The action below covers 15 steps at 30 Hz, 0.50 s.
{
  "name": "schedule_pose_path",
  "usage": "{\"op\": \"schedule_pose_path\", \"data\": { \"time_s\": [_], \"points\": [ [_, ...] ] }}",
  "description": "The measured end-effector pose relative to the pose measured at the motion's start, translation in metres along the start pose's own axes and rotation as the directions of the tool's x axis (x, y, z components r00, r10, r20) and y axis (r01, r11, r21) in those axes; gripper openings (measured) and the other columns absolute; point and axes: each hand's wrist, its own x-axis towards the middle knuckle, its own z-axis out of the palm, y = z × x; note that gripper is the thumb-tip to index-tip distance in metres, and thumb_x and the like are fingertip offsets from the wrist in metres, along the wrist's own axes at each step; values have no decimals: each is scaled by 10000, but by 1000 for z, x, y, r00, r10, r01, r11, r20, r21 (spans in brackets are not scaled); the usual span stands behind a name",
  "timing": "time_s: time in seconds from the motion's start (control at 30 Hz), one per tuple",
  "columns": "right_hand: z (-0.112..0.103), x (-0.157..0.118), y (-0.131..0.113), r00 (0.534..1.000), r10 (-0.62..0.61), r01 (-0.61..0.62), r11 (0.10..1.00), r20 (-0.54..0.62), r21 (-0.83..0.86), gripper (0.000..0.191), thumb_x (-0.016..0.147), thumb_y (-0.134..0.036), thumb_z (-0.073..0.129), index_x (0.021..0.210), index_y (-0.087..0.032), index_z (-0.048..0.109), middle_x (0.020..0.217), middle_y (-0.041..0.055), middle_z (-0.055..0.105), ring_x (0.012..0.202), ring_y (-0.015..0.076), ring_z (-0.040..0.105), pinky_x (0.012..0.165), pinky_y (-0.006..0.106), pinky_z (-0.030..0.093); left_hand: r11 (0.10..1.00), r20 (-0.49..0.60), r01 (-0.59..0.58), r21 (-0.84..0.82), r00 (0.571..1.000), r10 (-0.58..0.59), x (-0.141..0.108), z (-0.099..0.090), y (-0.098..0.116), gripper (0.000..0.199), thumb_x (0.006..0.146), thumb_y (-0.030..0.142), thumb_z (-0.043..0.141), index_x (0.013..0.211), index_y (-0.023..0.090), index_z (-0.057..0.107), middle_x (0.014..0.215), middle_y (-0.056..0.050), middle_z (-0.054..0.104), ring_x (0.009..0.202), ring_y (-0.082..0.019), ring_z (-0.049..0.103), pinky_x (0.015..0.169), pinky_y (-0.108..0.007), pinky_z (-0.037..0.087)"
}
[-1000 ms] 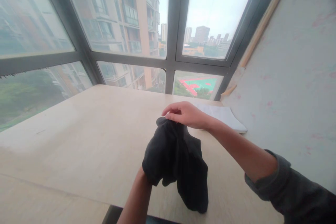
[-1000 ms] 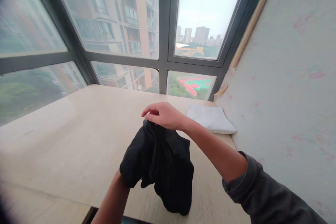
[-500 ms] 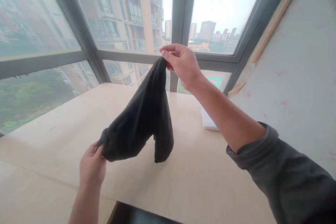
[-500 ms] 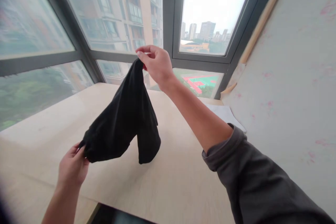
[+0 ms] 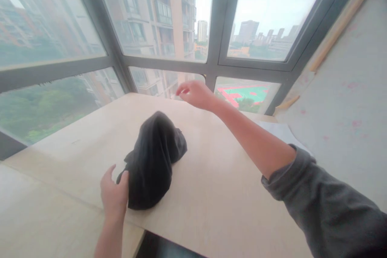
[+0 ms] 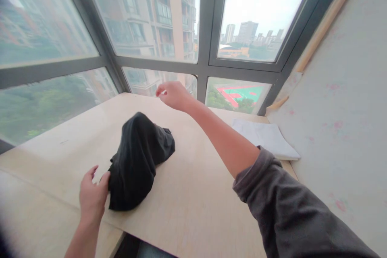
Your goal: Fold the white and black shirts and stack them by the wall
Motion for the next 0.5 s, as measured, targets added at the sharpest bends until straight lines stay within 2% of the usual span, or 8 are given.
{"op": "schedule_pose_path", "data": {
  "time_s": [0.07,0.13,0.2,0.27,0.37,0.43,0.5],
  "points": [
    [2,-36,35,994,105,-105,994,15,-28,210,837,-95,555,891,-177,740,944,33,739,918,175,667,877,320,495,985,7,-81,155,997,81,-11,3,4,622,813,480,514,1297,92,565,1315,-196,586,1288,-361,503,1119,-541,378],
    [1,-76,75,974,225,-225,974,9,-25,212,867,-158,543,926,-195,743,989,28,746,934,173,673,858,306,504,954,66,-204,219,979,194,-24,7,12,632,858,507,447,1295,64,561,1297,-215,595,1265,-352,525,1118,-518,388],
    [-5,-119,117,929,369,-367,928,33,-65,244,891,-205,519,994,-217,740,1051,16,745,950,158,680,859,285,512,906,164,-342,250,937,308,-37,14,19,687,881,566,407,1314,53,551,1331,-230,571,1286,-350,510,1127,-509,378],
    [-17,-163,159,863,505,-499,853,3,-155,272,887,-202,508,1036,-227,735,1096,12,742,971,156,686,866,274,520,823,287,-477,309,872,397,-49,22,25,772,863,636,415,1369,62,520,1416,-241,500,1349,-364,447,1132,-517,364],
    [-46,-227,213,773,626,-629,735,-104,-252,355,870,-123,445,1078,-169,729,1162,82,727,1078,208,668,966,342,496,675,443,-591,442,798,408,-58,37,28,819,825,657,466,1440,115,470,1515,-238,386,1377,-402,402,1047,-543,429],
    [-68,-265,242,710,681,-698,646,-179,-309,420,857,-86,401,1124,-148,719,1203,113,710,1143,235,645,1022,386,468,611,506,-621,490,774,381,-55,44,27,699,883,559,406,1429,130,494,1463,-224,461,1296,-391,492,980,-516,474],
    [-86,-294,264,667,713,-734,581,-216,-352,459,837,-65,395,1162,-144,710,1232,120,698,1182,247,628,1054,400,448,624,531,-626,468,764,367,-43,49,25,558,929,418,324,1329,140,595,1329,-183,594,1162,-336,599,939,-453,499]
  ]
}}
